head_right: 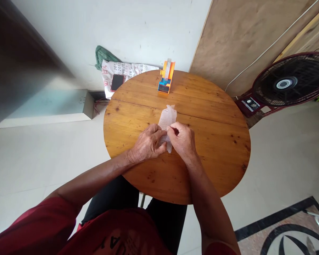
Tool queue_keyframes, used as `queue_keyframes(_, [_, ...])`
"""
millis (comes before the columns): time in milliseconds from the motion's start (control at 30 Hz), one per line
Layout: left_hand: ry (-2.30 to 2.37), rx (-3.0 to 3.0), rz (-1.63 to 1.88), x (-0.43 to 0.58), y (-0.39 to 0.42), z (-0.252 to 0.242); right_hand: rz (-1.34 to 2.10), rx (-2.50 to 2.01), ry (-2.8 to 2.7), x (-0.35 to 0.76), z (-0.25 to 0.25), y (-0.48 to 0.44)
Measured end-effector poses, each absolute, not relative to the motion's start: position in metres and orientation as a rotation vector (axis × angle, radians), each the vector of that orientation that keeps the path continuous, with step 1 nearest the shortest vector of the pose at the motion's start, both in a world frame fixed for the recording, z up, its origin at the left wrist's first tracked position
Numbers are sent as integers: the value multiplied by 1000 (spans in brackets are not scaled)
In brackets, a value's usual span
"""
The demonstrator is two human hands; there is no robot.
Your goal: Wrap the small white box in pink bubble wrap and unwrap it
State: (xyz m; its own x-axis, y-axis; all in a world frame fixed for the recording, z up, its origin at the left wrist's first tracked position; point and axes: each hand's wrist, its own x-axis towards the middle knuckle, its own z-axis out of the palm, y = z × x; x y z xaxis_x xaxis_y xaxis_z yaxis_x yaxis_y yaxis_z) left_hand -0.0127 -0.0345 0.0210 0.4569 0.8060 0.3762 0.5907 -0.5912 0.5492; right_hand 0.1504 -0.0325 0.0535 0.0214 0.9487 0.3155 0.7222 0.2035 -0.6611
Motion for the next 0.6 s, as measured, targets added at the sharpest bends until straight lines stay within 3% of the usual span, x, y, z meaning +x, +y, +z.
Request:
queue_keyframes(433, [1217, 2368, 840, -14, -35, 25, 678, -1502, -1816, 159, 49, -30])
queue_keyframes(600, [1152, 2435, 799, -16, -36, 26, 637, -1498, -1825, 162, 46, -29])
